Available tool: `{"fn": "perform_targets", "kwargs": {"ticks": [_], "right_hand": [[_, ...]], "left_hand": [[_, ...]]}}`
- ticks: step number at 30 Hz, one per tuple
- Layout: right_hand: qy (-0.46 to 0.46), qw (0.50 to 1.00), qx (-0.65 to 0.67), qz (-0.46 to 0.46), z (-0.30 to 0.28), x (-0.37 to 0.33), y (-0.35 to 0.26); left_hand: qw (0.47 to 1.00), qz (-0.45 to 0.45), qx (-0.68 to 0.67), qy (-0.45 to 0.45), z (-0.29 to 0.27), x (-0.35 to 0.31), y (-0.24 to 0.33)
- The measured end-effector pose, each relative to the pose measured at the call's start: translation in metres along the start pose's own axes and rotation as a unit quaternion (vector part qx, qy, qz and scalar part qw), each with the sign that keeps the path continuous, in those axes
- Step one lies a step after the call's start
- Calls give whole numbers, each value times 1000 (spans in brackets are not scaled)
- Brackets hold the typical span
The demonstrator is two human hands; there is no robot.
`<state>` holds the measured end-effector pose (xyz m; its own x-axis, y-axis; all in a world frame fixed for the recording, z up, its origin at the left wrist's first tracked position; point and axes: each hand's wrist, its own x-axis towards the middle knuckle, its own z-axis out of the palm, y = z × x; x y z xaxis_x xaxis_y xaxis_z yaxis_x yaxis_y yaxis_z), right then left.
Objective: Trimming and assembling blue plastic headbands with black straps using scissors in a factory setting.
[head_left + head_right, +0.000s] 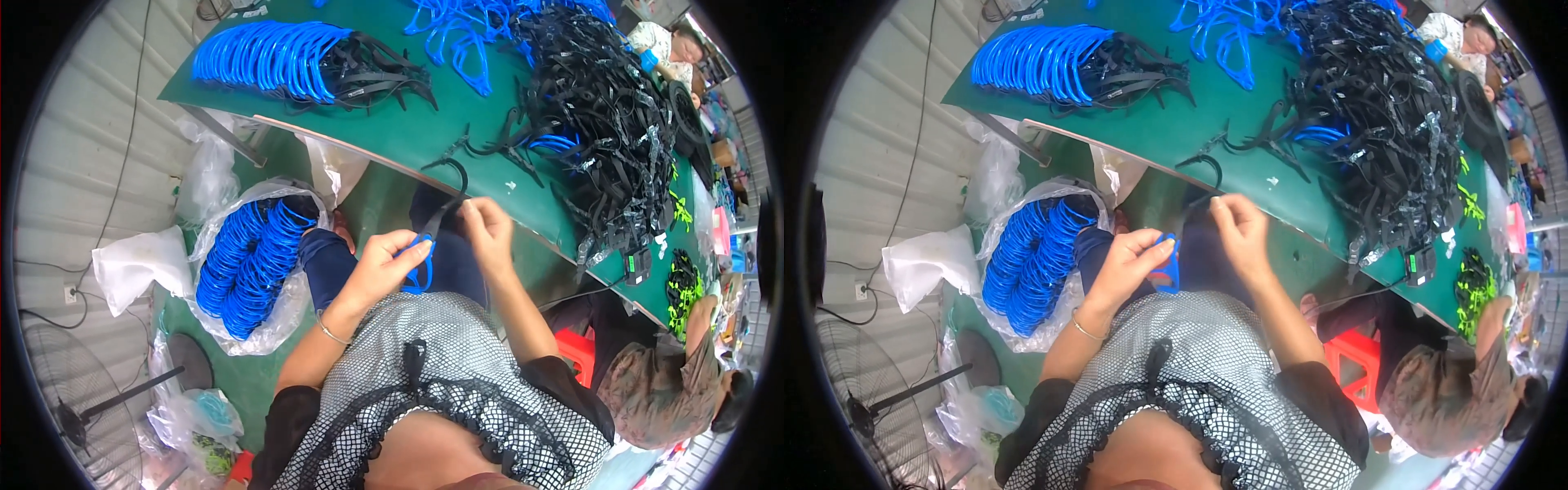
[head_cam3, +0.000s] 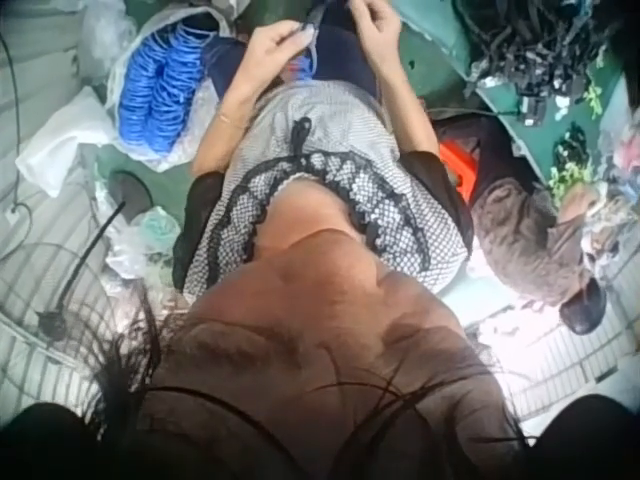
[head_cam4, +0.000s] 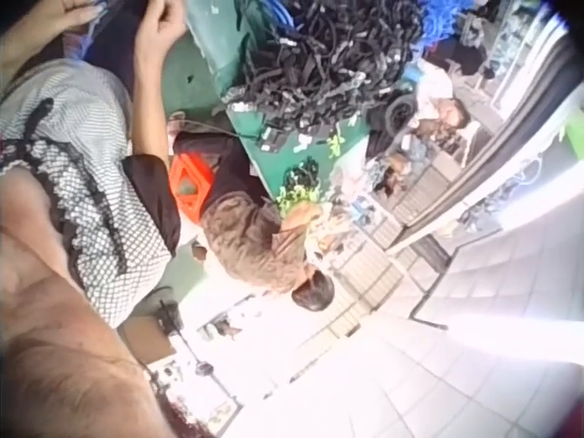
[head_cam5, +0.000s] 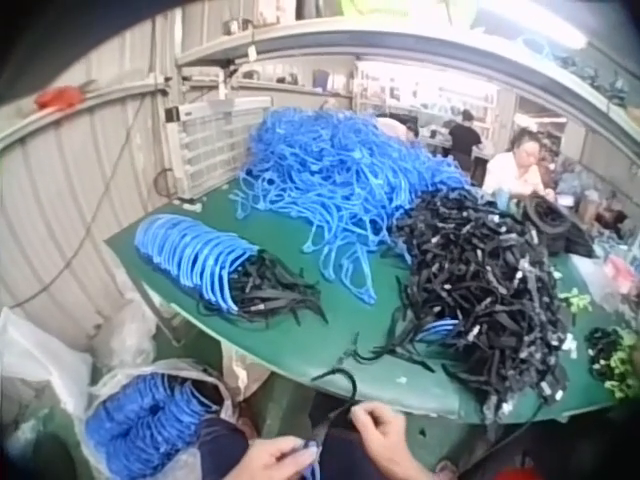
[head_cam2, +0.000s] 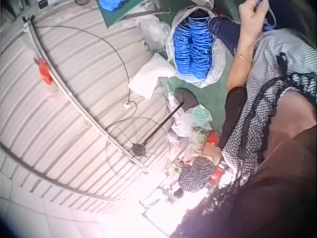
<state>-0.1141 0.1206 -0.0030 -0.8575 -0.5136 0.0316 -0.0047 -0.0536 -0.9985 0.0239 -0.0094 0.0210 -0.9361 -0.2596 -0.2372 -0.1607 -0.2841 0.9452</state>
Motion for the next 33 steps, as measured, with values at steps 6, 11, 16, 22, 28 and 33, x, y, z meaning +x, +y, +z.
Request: {"fn": "perform_targets", "kwargs": {"ticks": [6,11,16,22,28,33], "right_hand": [[31,805,-496,-326,-11,51,-25],[48,680,-655,-324,-40,93,-22],[-31,698,-661,-275,-53,118,-28],[-87,689,-691,-202,-47,125,-33],[-14,678,-716,-162,-30,124,-31],[41,713,-667,-212,-30,121,-19]], "left_hand": [[998,65,26,4,-9,-10,26],[997,72,17,18,-26,-13,41],[996,67,-16,63,-53,-17,46],[993,78,-60,69,-73,-21,50],[986,67,-146,48,-89,-34,51],[981,73,-176,43,-99,-50,50]]}}
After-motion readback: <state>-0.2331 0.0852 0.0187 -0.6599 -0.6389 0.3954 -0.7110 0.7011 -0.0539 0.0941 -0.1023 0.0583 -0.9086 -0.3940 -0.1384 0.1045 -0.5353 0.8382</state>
